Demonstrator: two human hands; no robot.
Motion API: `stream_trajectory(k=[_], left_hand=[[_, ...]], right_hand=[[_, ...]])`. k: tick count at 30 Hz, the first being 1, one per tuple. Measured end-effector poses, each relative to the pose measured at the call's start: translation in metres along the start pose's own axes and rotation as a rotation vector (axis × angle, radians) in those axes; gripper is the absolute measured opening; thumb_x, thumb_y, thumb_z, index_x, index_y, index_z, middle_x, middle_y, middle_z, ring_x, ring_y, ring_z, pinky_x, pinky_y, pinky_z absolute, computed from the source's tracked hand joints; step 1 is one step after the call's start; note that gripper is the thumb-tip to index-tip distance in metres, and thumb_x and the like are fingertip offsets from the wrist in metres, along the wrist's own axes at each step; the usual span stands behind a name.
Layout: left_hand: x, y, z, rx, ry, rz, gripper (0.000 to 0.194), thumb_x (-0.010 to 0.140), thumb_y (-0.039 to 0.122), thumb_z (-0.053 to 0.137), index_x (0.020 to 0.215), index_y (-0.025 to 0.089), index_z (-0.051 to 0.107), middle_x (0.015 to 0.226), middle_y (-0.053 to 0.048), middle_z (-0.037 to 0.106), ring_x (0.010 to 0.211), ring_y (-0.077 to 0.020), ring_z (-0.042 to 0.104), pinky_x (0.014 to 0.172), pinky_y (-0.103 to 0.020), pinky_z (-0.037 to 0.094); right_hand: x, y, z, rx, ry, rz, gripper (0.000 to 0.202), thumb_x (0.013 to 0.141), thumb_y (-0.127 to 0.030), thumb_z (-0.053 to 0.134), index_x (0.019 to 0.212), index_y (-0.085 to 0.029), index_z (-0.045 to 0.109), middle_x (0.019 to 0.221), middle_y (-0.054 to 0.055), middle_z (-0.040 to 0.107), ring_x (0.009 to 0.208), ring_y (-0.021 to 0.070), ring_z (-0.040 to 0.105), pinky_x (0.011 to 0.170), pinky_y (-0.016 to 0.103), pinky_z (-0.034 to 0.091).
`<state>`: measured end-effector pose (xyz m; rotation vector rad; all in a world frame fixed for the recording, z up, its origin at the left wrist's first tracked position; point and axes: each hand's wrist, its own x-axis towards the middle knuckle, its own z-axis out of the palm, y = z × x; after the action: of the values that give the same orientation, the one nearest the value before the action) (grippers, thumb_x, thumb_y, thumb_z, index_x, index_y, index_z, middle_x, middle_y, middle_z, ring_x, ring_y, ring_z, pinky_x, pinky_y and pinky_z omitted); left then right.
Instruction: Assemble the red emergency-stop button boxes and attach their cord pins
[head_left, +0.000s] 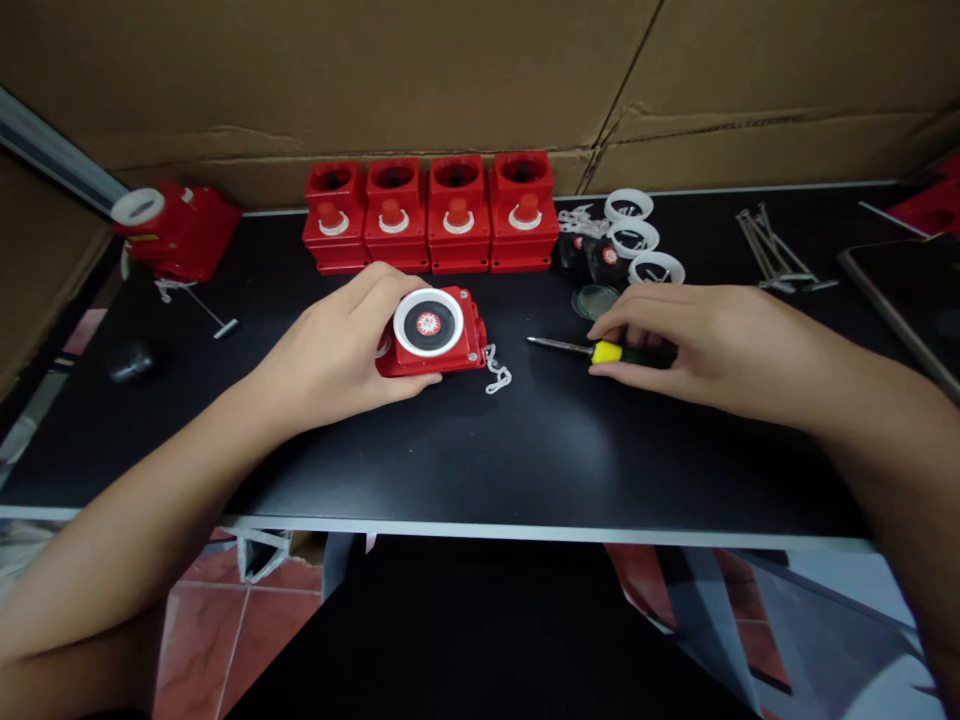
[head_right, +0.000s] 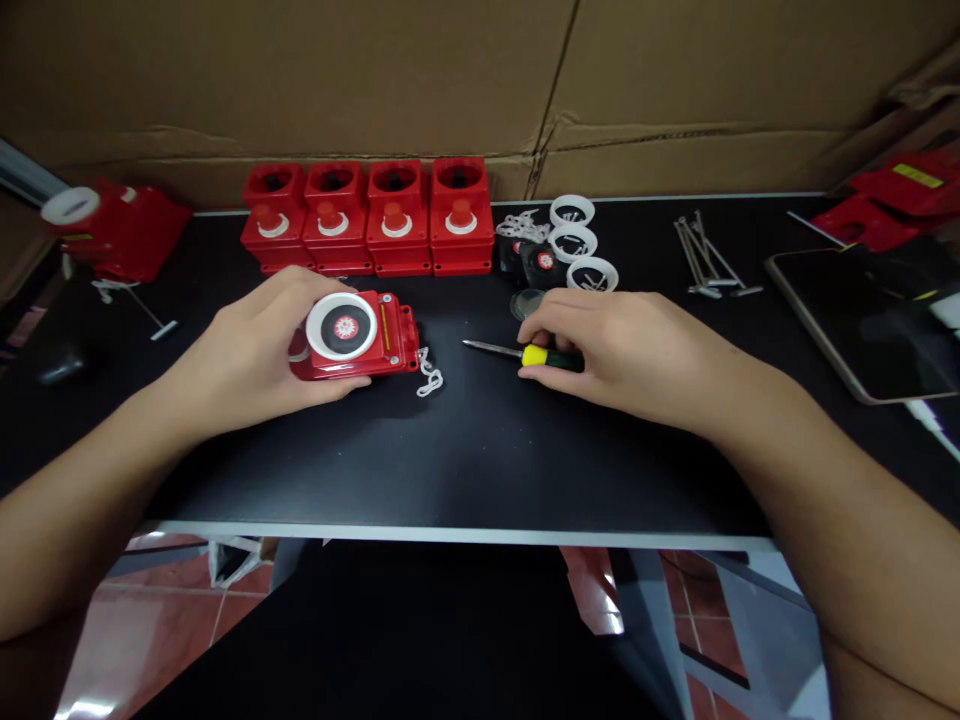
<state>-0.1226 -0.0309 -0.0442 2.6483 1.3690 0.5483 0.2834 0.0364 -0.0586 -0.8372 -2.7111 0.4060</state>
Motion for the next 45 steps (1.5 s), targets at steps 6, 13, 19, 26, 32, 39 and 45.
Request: stream_trajectory(k=[6,13,19,26,32,39,45], left_hand=[[-0.001,-0.005,-0.008,0.184,0.014,0.063,0.073,0.103,0.051,0.085,0.159,0.014,0.057,0.149,-0.021,0.073,0.136,-0.0416,0.072,0.115,-0.059,0.065],[0.001,0.045,-0.003,0.496,0.199,0.624,0.008,0.116,0.013,0.069,0.115,0.015,0.077,0.101,-0.006,0.078,0.082,-0.0208,0.065,0.072,-0.037,0.051],[0.015,0.052,0.024,0.675,0.128,0.696,0.018,0.116,0.004,0.062,0.113,0.009,0.08,0.093,-0.008,0.077,0.086,-0.0218,0.065,0.074,-0.037,0.045],[0.006,0.048,0.027,0.591,0.061,0.684,0.023,0.117,0.006,0.059,0.123,0.011,0.081,0.112,-0.011,0.085,0.091,-0.0215,0.07,0.079,-0.037,0.051],[0.001,0.05,0.027,0.574,0.11,0.653,0.023,0.115,0.004,0.06,0.116,0.011,0.082,0.123,-0.013,0.088,0.094,-0.0228,0.073,0.082,-0.038,0.055],[-0.002,0.05,0.032,0.573,0.056,0.623,0.026,0.118,0.007,0.057,0.113,0.013,0.081,0.114,-0.011,0.087,0.089,-0.0215,0.072,0.079,-0.036,0.054],[-0.001,0.049,0.033,0.571,0.052,0.613,0.025,0.116,0.006,0.056,0.118,0.014,0.081,0.138,-0.015,0.086,0.089,-0.02,0.075,0.076,-0.036,0.054]], right_hand=[[0.0,-0.01,0.002,-0.048,-0.015,0.016,0.031,0.106,-0.053,0.073,0.115,-0.023,0.076,0.102,0.002,0.076,0.075,0.0074,0.064,0.068,0.025,0.045],[0.016,-0.026,-0.021,-0.148,0.151,0.028,0.031,0.113,-0.044,0.056,0.106,-0.021,0.075,0.099,0.003,0.075,0.085,0.0093,0.066,0.079,0.026,0.049],[0.046,-0.027,-0.008,-0.222,0.129,0.053,0.031,0.111,-0.04,0.056,0.104,-0.018,0.077,0.097,0.005,0.075,0.081,0.0097,0.057,0.076,0.026,0.035],[0.042,-0.047,0.036,-0.262,0.256,-0.168,0.03,0.117,-0.029,0.053,0.121,-0.02,0.082,0.112,0.004,0.079,0.082,0.0076,0.058,0.083,0.027,0.04],[0.047,-0.05,0.049,-0.425,0.323,-0.228,0.032,0.118,-0.033,0.057,0.129,-0.02,0.084,0.117,0.006,0.077,0.088,0.0081,0.058,0.086,0.03,0.035],[0.048,-0.054,0.058,-0.364,0.299,-0.257,0.027,0.116,-0.026,0.06,0.106,-0.018,0.083,0.109,0.003,0.074,0.087,0.0079,0.058,0.086,0.03,0.032],[0.045,-0.056,0.056,-0.325,0.259,-0.231,0.022,0.114,-0.026,0.061,0.115,-0.017,0.081,0.112,0.005,0.075,0.092,0.0102,0.062,0.087,0.029,0.036]])
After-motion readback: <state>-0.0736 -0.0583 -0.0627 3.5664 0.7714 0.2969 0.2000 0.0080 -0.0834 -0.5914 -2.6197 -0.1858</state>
